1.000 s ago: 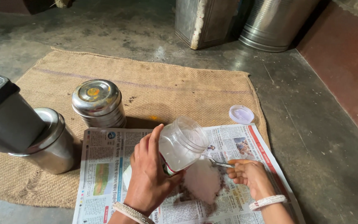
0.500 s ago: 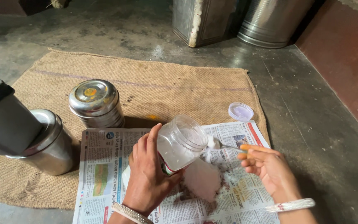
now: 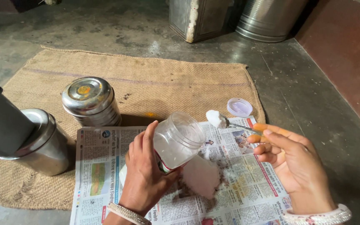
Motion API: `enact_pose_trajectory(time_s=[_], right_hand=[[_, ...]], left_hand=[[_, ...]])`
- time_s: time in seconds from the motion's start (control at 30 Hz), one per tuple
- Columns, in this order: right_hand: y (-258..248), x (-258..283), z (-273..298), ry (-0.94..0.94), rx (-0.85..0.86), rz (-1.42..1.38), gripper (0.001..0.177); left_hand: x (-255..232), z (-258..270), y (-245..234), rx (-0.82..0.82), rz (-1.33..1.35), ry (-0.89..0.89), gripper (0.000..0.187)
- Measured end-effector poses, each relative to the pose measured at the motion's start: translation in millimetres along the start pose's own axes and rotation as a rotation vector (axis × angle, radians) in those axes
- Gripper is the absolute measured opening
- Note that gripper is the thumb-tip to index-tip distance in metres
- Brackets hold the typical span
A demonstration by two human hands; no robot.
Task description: The person scoops a white powder from a plastic jar using a metal spoon and spreads it onto a newspaper on the floor. They repeatedly add powder and use the spoon to flatten and distribute it across the paper.
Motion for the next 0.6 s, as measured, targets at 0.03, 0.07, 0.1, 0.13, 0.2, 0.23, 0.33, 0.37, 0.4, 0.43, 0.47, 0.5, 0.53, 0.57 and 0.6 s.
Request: enact_pose_trajectory(time_s=[0.03,0.07,0.1,0.13,0.2,0.23,0.33,0.37,0.4,0.43,0.47,0.5,0.53,0.57,0.6], right_hand=[[2,2,2,-0.001,0.007,-0.005,0.039],[4,5,5,-0.002,0.015,-0.010,0.039],[7,6,7,-0.004,0.022,-0.014,0.040],[9,8,9,-0.012,0.032,-0.009,0.040],[15,10,14,-0.028,0.052,0.003,0.040],[18,10,17,-0.030,0.057,0.000,0.039],[29,7,22,-0.034,0.078,-0.014,0.038],[33,6,24,-0.033,0.087,-0.022,0.038],[37,4,26,-0.031,0.097,-0.031,0.037],[41,2,27,-0.030,0.096,-0.007,0.037],[46,1,29,-0.028,0.096,0.017,0.037],[50,-1,31,-0.027,0.094,0.041,0.037],[54,-3,33,-0.031,0.091,0.056,0.037],[59,-5,35,-0.035,0.088,0.072,0.036],[64,-6,36,-0.040,0.085,0.087,0.036]], left_hand=[[0,0,0,-0.002,-0.005,0.003,0.125],[1,0,0,-0.003,-0.009,0.005,0.125],[1,0,1,-0.005,-0.014,0.008,0.125],[1,0,1,-0.007,-0.013,0.010,0.125],[1,1,1,-0.010,-0.012,0.013,0.125],[1,1,1,-0.011,-0.015,0.013,0.125],[0,0,1,-0.013,-0.017,0.014,0.124],[-1,1,0,-0.012,-0.015,0.016,0.124],[-1,1,0,-0.012,-0.013,0.017,0.124],[-1,1,1,-0.008,-0.010,0.008,0.124],[-1,1,1,-0.004,-0.008,0.000,0.123],[-1,1,1,0.001,-0.005,-0.008,0.123],[-1,1,1,-0.001,-0.006,-0.006,0.123],[-1,1,1,-0.003,-0.006,-0.003,0.123],[-1,1,1,-0.004,-0.007,-0.001,0.123]])
Point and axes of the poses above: each hand's wrist, its own z-axis away from the middle knuckle, its own y-axis out of the palm, x = y × z, the point moved 4 cm from there along -z, towards the middle knuckle, and after that the axes turned 12 degrees about -z, right-handed, at the moved point
